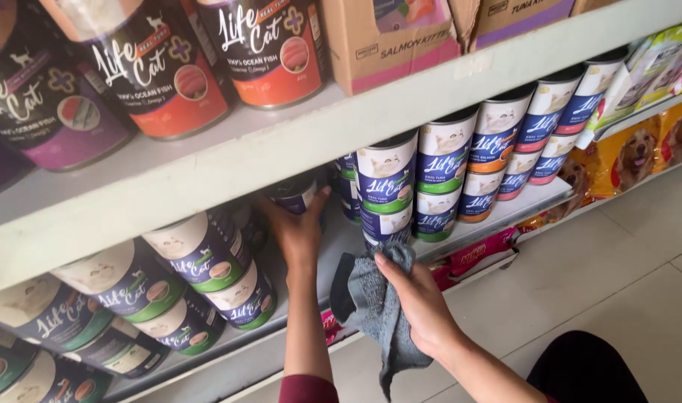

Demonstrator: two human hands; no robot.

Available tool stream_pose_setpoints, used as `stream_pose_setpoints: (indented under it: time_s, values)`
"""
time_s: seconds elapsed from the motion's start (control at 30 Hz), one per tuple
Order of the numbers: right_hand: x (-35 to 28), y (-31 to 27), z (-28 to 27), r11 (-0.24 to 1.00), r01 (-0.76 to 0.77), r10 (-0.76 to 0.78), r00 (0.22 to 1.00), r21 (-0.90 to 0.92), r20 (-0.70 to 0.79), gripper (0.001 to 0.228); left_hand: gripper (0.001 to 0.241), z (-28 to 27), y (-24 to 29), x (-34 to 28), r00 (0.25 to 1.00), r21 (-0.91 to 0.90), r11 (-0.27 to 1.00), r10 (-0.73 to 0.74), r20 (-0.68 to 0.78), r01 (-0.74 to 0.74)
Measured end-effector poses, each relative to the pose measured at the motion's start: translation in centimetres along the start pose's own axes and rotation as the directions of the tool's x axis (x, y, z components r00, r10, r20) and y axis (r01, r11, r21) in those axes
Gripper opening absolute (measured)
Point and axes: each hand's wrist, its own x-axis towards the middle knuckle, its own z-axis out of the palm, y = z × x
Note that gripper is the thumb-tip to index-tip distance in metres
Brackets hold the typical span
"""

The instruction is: Wipe down canned cat food on the grocery store shelves using a cloth.

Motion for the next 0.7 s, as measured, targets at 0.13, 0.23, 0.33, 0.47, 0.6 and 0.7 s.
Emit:
stream_pose_setpoints:
  time_s: [0.13,0.23,0.33,0.47,0.6,0.7]
  values:
    - [0.4,0.4,-0.5,1.000,-0.008,0.007,0.999,-0.024,-0.044,0.021,0.118,0.8,-3.1,1.4,0.982,-0.012,0.990,-0.136,0.131,0.139]
    - [0.3,0.0,-0.5,0.999,-0.027,0.025,0.997,-0.028,-0.071,0.022,0.108,0.7,-5.5,2.6,0.972,0.126,0.982,-0.163,0.168,0.143]
    - [0.3,-0.1,-0.1,0.999,-0.004,0.003,0.999,-0.039,-0.041,0.024,0.093,0.0,-6.2,3.8,0.962,0.278,0.957,-0.148,0.230,0.081]
    - [0.5,0.8,-0.3,0.997,-0.071,0.071,0.997,0.013,-0.040,0.022,0.073,-0.6,-5.6,4.1,0.961,0.229,0.973,-0.092,0.261,0.031]
    - [1.0,1.2,-0.4,0.996,-0.085,0.085,0.995,0.011,-0.051,0.023,0.064,0.3,-8.0,4.2,0.965,0.168,0.986,-0.040,0.257,-0.004]
    - [1.3,1.0,-0.1,0.997,-0.082,0.082,0.991,0.006,-0.104,0.022,0.052,1.1,-8.5,4.2,0.944,0.109,0.994,-0.061,0.325,0.026]
